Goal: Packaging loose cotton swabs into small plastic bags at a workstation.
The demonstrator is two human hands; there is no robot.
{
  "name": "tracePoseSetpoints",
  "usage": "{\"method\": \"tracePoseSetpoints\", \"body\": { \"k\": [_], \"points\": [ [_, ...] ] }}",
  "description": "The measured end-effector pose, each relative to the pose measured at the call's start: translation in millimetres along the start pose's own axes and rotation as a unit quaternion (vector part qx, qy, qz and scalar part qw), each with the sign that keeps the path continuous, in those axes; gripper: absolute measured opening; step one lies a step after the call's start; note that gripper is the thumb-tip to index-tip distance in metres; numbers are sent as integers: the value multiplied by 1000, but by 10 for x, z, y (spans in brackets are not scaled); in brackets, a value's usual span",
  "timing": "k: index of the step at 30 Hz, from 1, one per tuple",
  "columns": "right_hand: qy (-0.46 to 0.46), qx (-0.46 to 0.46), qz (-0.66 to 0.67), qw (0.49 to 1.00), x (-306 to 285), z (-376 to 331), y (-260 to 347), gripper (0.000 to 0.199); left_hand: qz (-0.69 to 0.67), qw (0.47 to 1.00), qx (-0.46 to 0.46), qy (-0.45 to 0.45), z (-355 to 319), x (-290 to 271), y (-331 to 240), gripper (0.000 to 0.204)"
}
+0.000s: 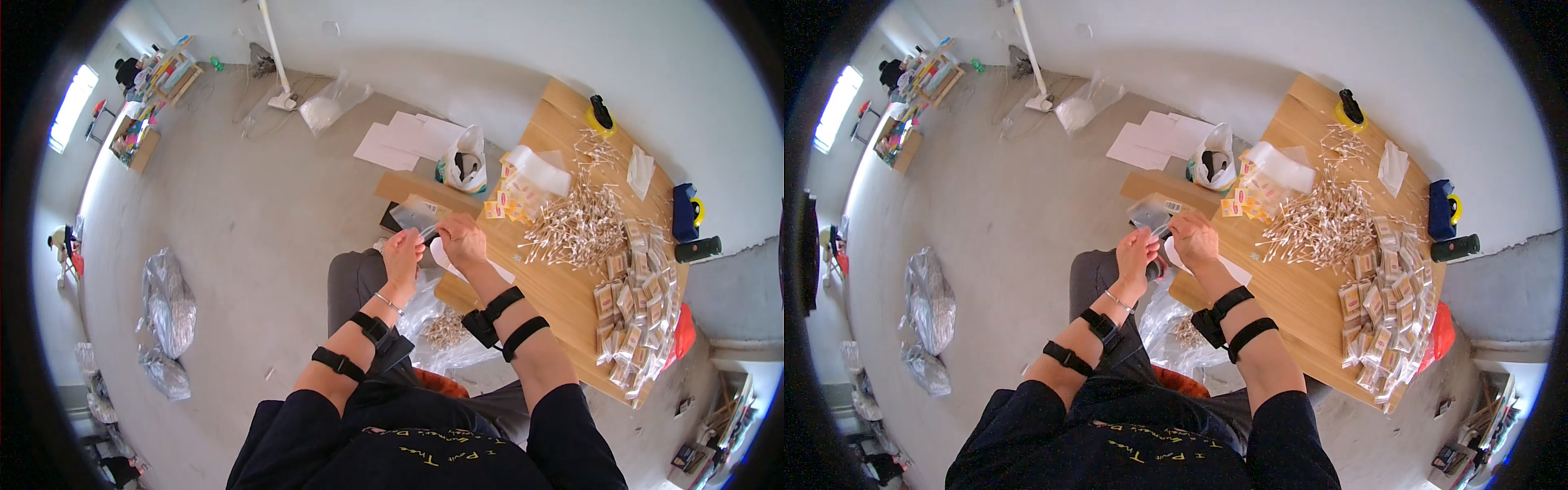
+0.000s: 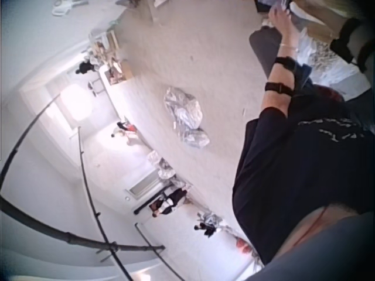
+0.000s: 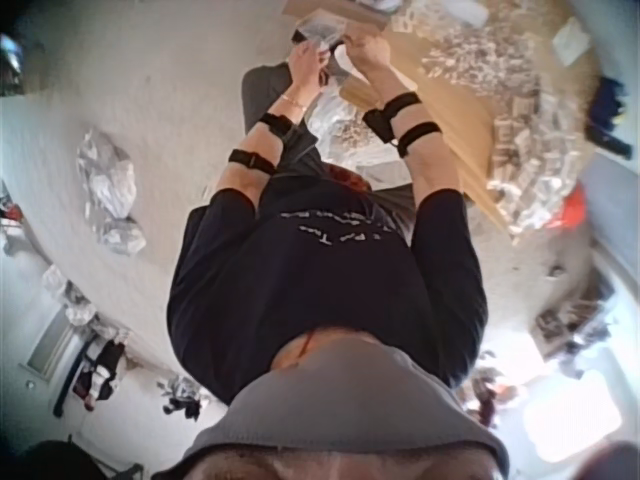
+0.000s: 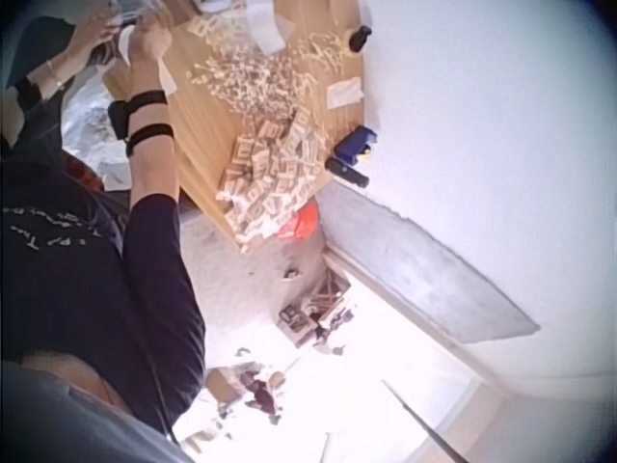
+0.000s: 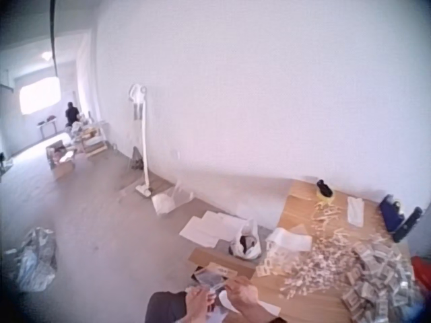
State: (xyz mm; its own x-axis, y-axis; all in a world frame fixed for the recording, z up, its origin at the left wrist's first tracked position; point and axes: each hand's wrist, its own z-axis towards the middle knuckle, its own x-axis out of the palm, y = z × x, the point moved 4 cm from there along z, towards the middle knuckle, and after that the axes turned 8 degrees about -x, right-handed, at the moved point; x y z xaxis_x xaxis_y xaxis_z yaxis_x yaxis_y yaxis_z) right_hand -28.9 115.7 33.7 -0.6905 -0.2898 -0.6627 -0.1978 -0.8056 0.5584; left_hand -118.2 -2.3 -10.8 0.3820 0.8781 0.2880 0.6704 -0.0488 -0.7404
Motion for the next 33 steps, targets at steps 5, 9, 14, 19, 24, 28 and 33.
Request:
{"method": "tracePoseSetpoints", "body": {
  "k": [5,9,14,19,24,28,33],
  "points": [
    [31,-24,23,999,64,49,-128,2,65,998,4,-11,57,6,125,29],
    [93,4,44,995,60,83,-241,1,56,998,4,-30,82,18,228,27],
    [184,14,53,981,-64,53,-321,3,61,997,-18,-37,15,-10,443,25],
    [166,23,31,985,-239,-2,-349,10,84,996,-6,-21,-173,94,492,26],
    [147,90,-15,985,-117,-69,-236,15,81,997,1,-12,-179,96,482,26],
    [156,89,-74,981,31,-156,-248,20,88,996,-7,-18,-195,105,505,25],
    [189,78,-99,974,-35,-194,-315,21,185,982,24,-15,-319,130,513,29]
  ]
}}
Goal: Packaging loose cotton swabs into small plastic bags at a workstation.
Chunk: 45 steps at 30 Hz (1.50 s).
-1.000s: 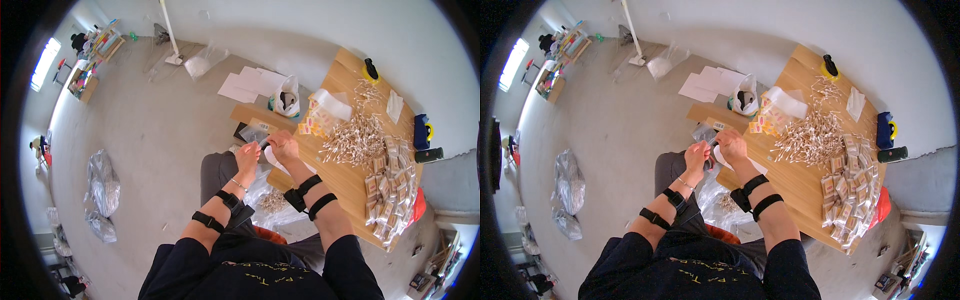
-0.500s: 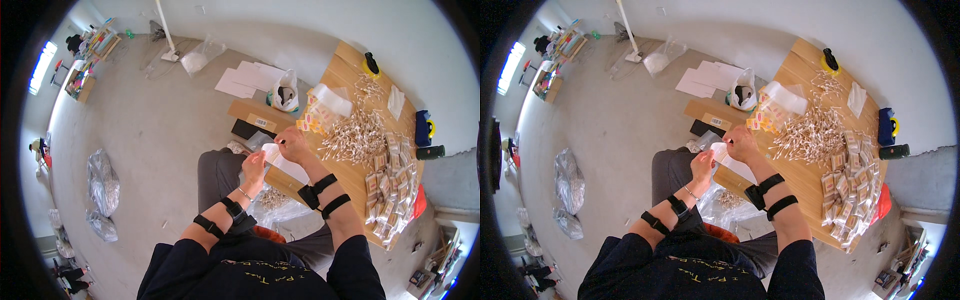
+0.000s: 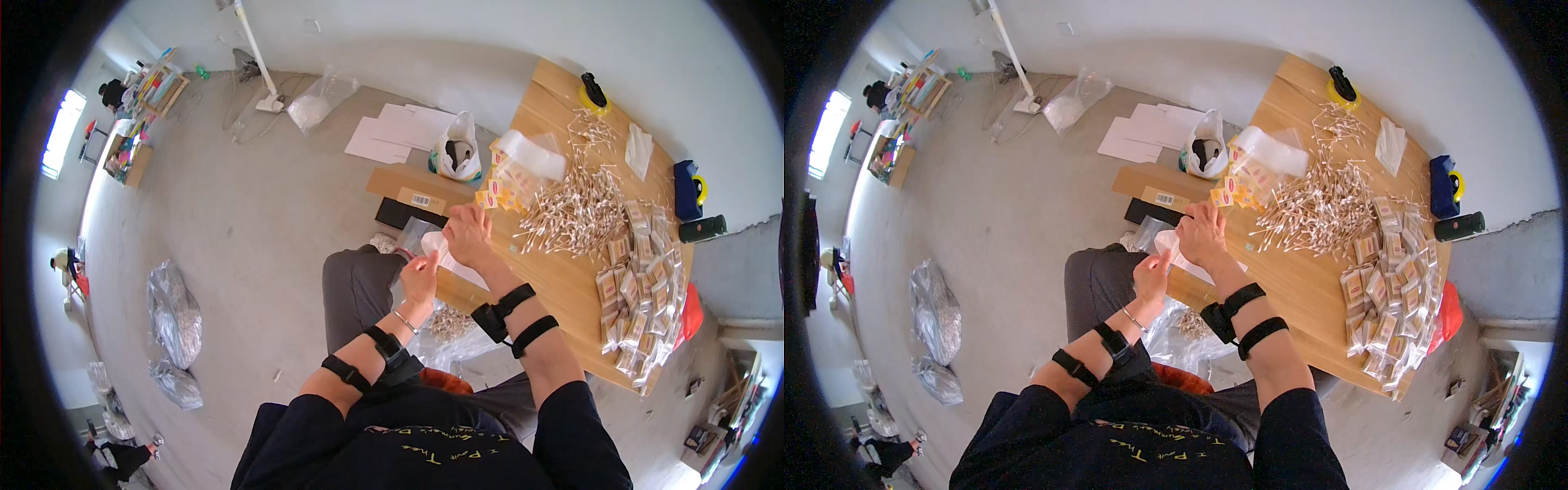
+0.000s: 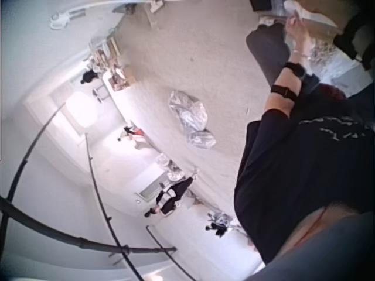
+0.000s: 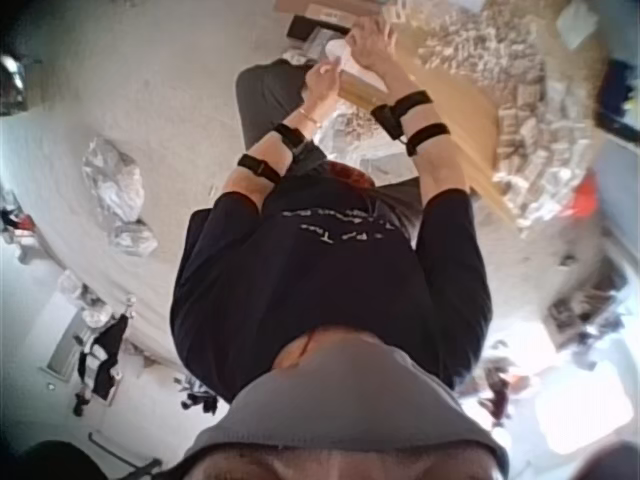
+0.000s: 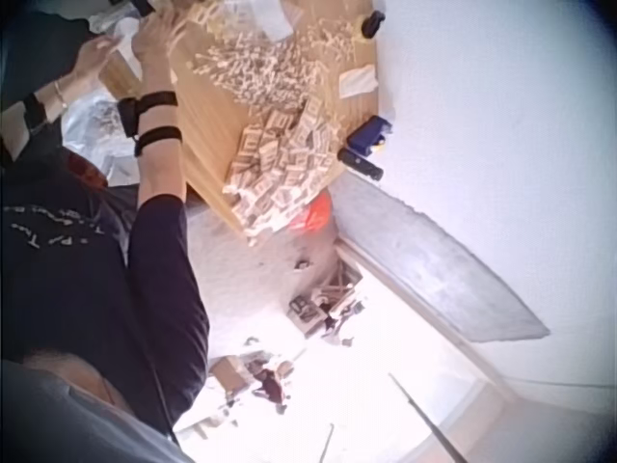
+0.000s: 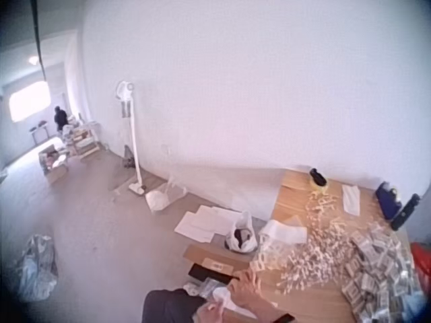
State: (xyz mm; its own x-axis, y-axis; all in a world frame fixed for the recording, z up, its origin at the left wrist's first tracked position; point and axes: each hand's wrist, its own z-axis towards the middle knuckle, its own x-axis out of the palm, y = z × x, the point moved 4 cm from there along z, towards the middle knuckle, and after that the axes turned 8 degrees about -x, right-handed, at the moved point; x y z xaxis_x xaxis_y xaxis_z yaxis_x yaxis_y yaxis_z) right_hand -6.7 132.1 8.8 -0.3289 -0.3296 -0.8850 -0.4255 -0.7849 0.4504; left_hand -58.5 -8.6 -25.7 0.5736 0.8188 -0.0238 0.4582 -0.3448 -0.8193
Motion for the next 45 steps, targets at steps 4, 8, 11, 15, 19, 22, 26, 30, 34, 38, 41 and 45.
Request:
{"method": "tracePoseSetpoints", "body": {
  "k": [4,8,11,15,19,22,26,30,34,38,41,45],
  "points": [
    [27,22,-4,999,-134,-74,-5,21,18,1000,19,17,1,32,54,30],
    [-17,14,21,1000,-146,-123,46,18,104,992,64,34,227,-71,180,30],
    [-123,41,-4,991,-249,-353,-143,25,151,984,88,28,94,-24,27,29],
    [-225,208,-82,949,-592,-646,-536,35,243,939,198,-141,49,-192,24,49],
    [-252,224,-99,936,-774,-731,-700,35,313,876,353,-101,-321,65,-328,55],
    [-245,240,-110,933,-747,-794,-817,33,348,835,426,-7,-416,289,-372,56],
    [-277,252,-120,920,-718,-1160,-1092,21,383,791,470,83,-434,475,-367,54],
    [-324,201,-116,917,-816,-1542,-1158,15,409,742,515,131,-425,529,-290,52],
    [-325,177,-98,924,-834,-1829,-1165,14,426,718,533,136,-450,557,-245,47],
    [-321,145,-85,932,-802,-1832,-1042,17,436,704,547,125,-450,554,-243,42],
    [-315,119,-84,938,-744,-1793,-846,19,436,700,550,130,-442,560,-234,43],
    [-312,111,-81,940,-656,-1776,-708,21,443,684,559,156,-531,609,-266,55]
  ]
}}
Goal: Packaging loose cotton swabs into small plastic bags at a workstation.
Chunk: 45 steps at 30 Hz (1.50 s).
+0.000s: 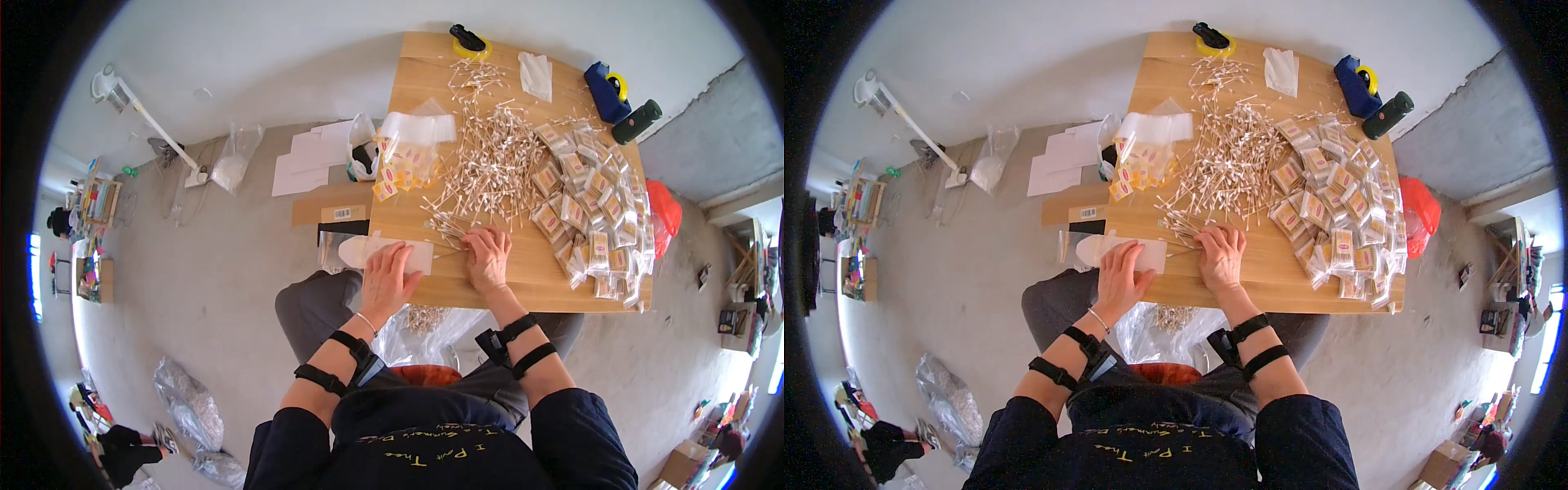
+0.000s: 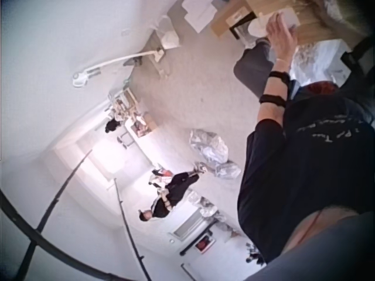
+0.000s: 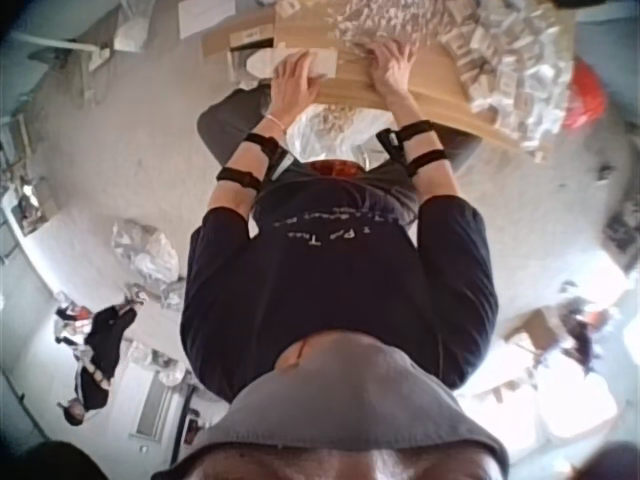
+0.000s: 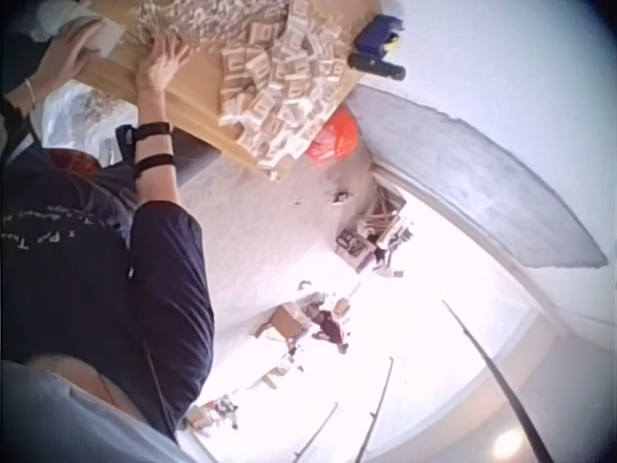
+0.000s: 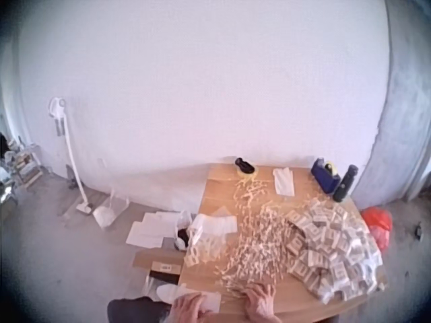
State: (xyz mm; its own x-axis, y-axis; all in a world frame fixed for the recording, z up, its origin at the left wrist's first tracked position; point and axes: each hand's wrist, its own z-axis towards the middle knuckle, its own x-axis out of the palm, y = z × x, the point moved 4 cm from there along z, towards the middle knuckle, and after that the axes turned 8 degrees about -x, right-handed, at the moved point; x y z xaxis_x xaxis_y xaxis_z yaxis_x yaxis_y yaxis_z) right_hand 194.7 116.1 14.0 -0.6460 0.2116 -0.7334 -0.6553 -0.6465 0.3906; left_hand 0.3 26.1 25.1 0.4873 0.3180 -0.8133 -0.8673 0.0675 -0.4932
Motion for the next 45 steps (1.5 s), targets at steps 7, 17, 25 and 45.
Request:
{"method": "tracePoseSetpoints", "body": {
  "k": [7,17,25,45],
  "points": [
    [47,-33,30,998,-10,-92,150,28,-43,998,23,47,178,172,-194,58],
    [-32,118,-117,986,-213,58,-228,32,-70,997,23,31,248,210,-91,34],
    [96,-16,-10,995,-4,111,51,37,-87,993,74,35,225,169,-147,26],
    [20,23,-55,998,-139,110,-53,16,-92,995,38,1,144,126,-80,23]
  ]
}}
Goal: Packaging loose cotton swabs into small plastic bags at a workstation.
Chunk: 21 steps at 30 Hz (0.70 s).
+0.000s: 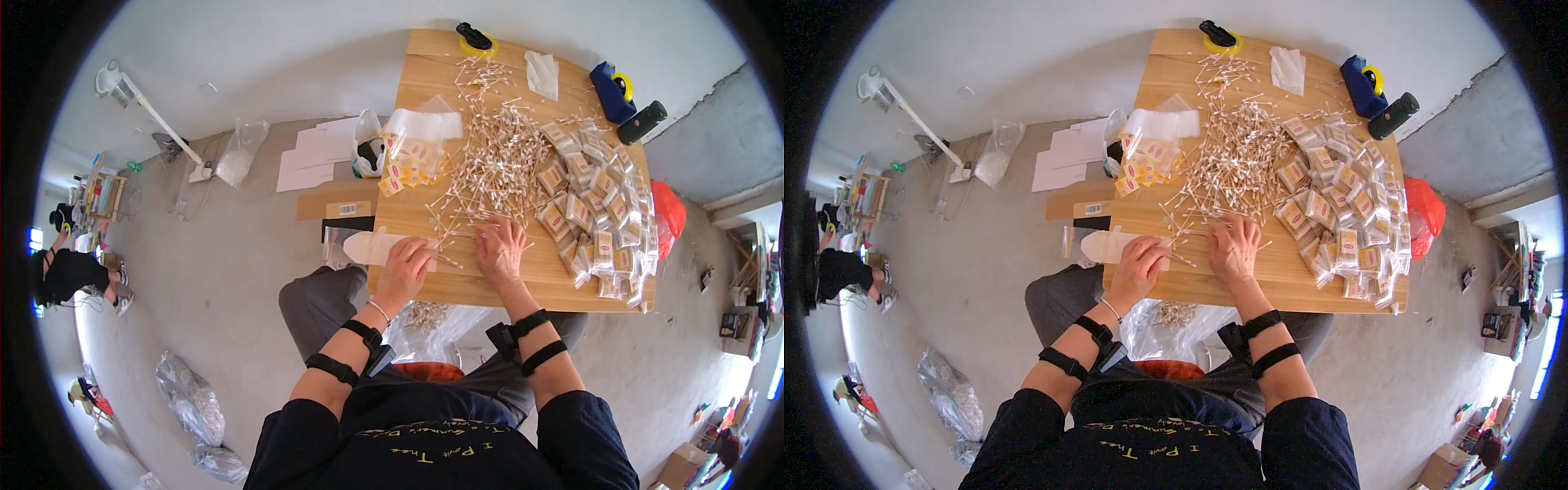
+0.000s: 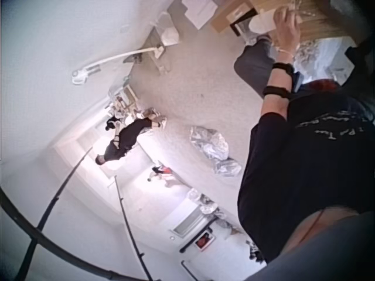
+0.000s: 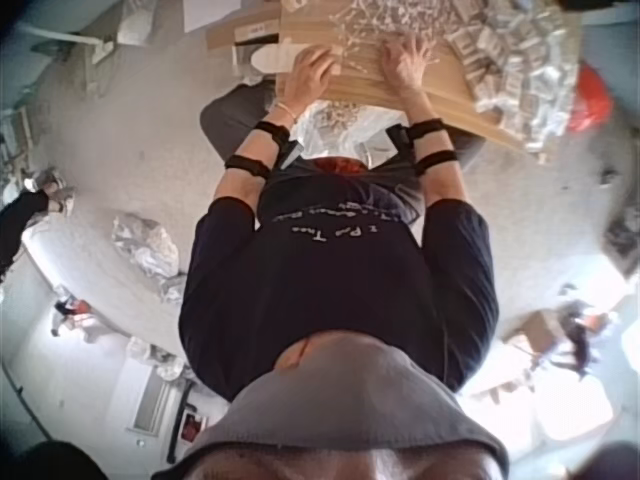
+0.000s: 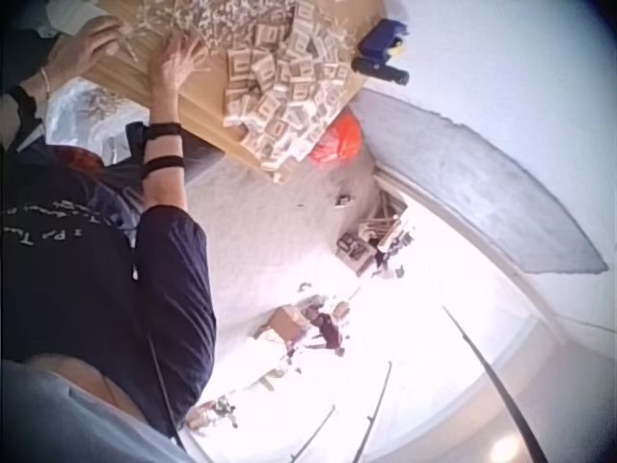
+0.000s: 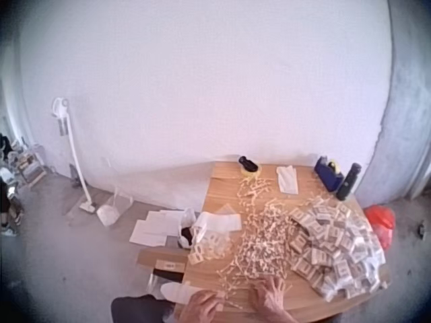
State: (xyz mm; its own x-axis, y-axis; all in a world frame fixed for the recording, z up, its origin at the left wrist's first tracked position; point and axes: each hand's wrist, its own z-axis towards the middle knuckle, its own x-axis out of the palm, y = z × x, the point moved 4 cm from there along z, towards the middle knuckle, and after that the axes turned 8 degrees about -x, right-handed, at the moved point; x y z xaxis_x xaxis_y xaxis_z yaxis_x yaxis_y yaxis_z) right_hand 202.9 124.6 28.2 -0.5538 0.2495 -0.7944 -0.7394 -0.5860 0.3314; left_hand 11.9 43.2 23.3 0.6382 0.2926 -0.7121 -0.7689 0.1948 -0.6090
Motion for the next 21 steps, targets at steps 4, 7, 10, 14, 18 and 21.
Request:
{"method": "tracePoseSetpoints", "body": {
  "k": [4,7,10,14,18,21],
  "points": [
    [33,-20,56,998,153,109,252,19,5,1000,2,12,-18,21,47,23],
    [43,-31,60,997,255,152,403,20,-1,1000,16,5,-35,38,35,22],
    [73,-13,69,995,329,96,407,19,-3,1000,-5,21,-8,36,-10,24],
    [74,-62,116,989,310,-67,467,19,0,999,-20,-39,39,-39,-75,29],
    [41,-69,129,988,207,-159,471,21,36,999,26,-3,25,27,2,30],
    [23,-34,108,993,124,-178,352,21,33,999,14,9,-3,45,39,28]
  ]
}}
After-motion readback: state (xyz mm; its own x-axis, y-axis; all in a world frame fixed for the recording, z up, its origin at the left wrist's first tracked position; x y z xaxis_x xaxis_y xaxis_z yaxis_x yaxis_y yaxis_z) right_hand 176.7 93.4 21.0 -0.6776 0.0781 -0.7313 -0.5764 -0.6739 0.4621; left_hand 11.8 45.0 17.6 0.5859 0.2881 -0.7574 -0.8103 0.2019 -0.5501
